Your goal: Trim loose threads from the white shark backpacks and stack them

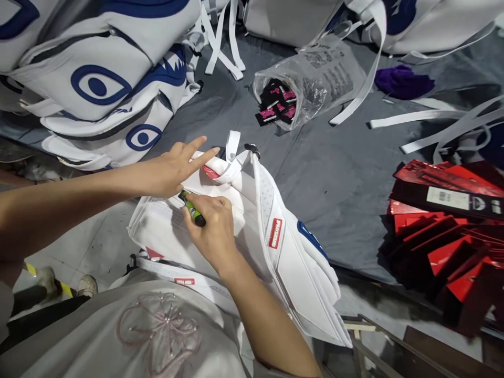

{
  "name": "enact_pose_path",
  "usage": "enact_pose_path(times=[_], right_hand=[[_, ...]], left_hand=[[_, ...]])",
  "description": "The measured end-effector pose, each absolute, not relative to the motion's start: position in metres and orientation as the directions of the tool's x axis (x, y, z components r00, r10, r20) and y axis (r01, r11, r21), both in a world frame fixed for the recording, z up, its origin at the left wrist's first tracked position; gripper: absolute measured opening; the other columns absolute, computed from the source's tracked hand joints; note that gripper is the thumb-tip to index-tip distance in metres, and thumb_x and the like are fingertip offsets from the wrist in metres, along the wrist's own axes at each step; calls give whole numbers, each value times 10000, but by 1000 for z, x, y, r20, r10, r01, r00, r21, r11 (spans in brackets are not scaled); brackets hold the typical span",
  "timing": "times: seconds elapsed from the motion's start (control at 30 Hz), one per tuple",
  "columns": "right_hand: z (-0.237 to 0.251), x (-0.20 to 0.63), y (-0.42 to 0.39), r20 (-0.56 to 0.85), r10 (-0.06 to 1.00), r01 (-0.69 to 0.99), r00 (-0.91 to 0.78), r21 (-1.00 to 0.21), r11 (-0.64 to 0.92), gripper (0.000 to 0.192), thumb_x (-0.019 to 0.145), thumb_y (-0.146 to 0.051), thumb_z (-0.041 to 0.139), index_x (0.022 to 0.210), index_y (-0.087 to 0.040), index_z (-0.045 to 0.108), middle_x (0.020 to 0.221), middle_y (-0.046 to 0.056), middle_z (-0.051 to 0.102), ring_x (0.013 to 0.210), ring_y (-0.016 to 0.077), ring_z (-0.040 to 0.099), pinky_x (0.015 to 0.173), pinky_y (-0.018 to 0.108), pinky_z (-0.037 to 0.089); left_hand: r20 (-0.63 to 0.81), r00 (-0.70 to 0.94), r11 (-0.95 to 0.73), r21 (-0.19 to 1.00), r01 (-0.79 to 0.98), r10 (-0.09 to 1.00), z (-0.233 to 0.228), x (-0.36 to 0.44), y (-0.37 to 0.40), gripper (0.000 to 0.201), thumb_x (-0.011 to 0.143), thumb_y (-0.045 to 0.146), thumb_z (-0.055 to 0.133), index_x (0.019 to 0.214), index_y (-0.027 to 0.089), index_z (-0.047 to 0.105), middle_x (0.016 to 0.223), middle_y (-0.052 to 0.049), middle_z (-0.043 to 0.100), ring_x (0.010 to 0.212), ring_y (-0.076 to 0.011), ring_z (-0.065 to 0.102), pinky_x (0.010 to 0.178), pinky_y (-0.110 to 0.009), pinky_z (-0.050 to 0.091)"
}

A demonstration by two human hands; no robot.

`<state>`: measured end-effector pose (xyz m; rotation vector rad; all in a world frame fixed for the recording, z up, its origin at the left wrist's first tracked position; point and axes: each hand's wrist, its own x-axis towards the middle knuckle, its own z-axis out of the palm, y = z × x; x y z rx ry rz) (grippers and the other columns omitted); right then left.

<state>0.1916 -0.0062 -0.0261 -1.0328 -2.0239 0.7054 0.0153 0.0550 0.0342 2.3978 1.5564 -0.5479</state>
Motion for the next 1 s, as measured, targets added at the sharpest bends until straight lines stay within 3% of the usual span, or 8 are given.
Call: enact_pose_path(times=[0.37,0.7,0.9,1.0], right_hand=[[-24,196,-4,301,871,530,-388,-700,478,181,911,-266,619,1033,-210,740,950,43,785,869,227,707,881,413,458],[-23,195,-2,312,855,456,-413,-742,491,202,896,-254,629,1054,-201,743,938,31,789,808,202,697,841,378,483],[-25,188,-3,294,864,518,-408,-704,485,178,872,-228,629,1006,-196,743,857,31,779,758,203,690,836,389,475],[-1,203,-6,249,857,579,-450,-650,493,135,871,-198,613,937,-195,730,777,23,754,701,202,676,841,422,477]], left_hand=[[-402,387,-406,42,913,830,34,14,53,1139,786,140,630,1579,328,-165,1679,-168,-102,1371,-394,343,947,-436,479],[-389,371,-397,15,918,843,32,14,51,1083,803,63,590,1597,302,-106,1677,-190,-82,1372,-401,349,943,-444,486],[-347,393,-419,0,908,852,30,10,48,1039,811,45,560,1604,281,-68,1676,-198,-34,1337,-382,390,948,-439,480],[-314,404,-423,7,906,859,26,8,47,1011,817,45,540,1608,272,-48,1677,-197,-29,1333,-369,396,938,-421,483]])
